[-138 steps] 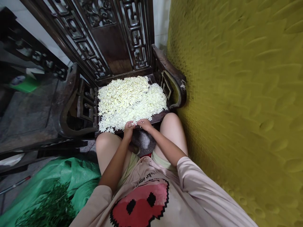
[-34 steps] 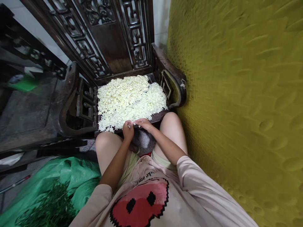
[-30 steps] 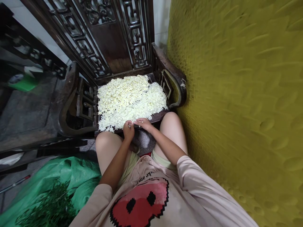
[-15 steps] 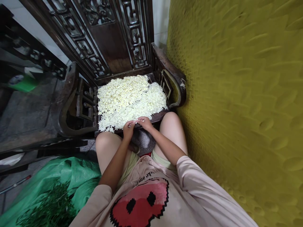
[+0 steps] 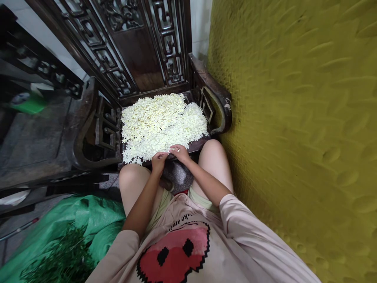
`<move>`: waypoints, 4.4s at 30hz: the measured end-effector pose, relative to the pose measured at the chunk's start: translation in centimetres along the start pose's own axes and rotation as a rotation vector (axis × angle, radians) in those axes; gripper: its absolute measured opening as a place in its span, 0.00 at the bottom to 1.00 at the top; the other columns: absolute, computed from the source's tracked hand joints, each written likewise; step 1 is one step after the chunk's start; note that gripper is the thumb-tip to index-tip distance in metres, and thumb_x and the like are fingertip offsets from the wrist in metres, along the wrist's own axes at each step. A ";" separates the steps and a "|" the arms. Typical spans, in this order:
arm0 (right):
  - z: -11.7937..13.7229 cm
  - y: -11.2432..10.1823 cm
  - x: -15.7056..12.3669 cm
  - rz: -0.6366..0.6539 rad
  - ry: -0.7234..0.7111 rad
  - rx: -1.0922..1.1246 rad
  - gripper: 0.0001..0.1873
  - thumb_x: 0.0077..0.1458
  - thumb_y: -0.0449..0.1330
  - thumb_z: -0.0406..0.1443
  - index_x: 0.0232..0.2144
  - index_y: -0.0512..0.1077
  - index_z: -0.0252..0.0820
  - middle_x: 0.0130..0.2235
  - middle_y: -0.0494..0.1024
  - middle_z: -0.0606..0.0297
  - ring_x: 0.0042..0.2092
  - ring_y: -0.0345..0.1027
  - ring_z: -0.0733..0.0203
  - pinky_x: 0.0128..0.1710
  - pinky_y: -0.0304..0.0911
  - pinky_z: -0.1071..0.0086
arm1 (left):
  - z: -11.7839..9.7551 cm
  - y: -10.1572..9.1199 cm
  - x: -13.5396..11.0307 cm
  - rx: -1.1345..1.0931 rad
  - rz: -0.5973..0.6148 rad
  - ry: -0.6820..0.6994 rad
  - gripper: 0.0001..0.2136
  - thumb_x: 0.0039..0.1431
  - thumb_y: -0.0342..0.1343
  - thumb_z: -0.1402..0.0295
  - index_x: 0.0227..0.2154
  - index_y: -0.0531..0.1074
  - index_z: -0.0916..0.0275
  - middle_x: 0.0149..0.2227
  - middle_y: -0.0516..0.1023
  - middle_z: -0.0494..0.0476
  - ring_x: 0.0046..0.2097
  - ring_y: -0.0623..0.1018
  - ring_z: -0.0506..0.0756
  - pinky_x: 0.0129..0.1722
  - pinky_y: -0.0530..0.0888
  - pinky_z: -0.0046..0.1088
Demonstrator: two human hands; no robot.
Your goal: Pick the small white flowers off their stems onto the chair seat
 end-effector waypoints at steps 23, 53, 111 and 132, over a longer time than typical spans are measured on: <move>-0.5 2.6 -1.7 0.315 0.304 0.223 0.20 0.38 0.61 0.49 0.26 0.74 0.37 0.20 0.67 0.71 0.22 0.50 0.72 0.22 0.42 0.75 | -0.2 1.4 -0.1 -0.256 0.226 -0.169 0.12 0.34 0.63 0.64 0.18 0.66 0.64 0.18 0.66 0.45 0.23 0.64 0.45 0.28 0.61 0.23; -2.2 1.2 -0.8 0.129 0.290 0.186 0.15 0.32 0.64 0.43 0.21 0.74 0.37 0.24 0.74 0.67 0.29 0.63 0.66 0.34 0.55 0.71 | -2.4 0.9 -1.0 0.163 0.093 0.200 0.08 0.44 0.57 0.62 0.27 0.72 0.60 0.26 0.68 0.51 0.28 0.66 0.49 0.32 0.64 0.25; -3.9 2.2 -1.6 0.189 0.514 0.175 0.08 0.47 0.51 0.32 0.18 0.63 0.38 0.20 0.73 0.65 0.14 0.46 0.74 0.15 0.41 0.74 | 1.7 2.0 0.4 -0.114 0.188 -0.144 0.06 0.41 0.54 0.67 0.24 0.63 0.61 0.26 0.72 0.50 0.28 0.69 0.49 0.32 0.65 0.25; -3.7 2.0 -1.4 0.172 0.458 0.148 0.08 0.45 0.49 0.30 0.21 0.68 0.38 0.14 0.61 0.73 0.14 0.46 0.73 0.16 0.41 0.74 | 3.4 1.9 0.5 -0.382 0.135 -0.301 0.16 0.35 0.63 0.61 0.25 0.64 0.62 0.22 0.66 0.47 0.23 0.66 0.44 0.27 0.64 0.22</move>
Point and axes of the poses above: each hand's wrist, its own x-axis towards the middle knuckle, its own y-axis out of the palm, z = x × y, the point moved 9 cm from there along x, towards the middle knuckle
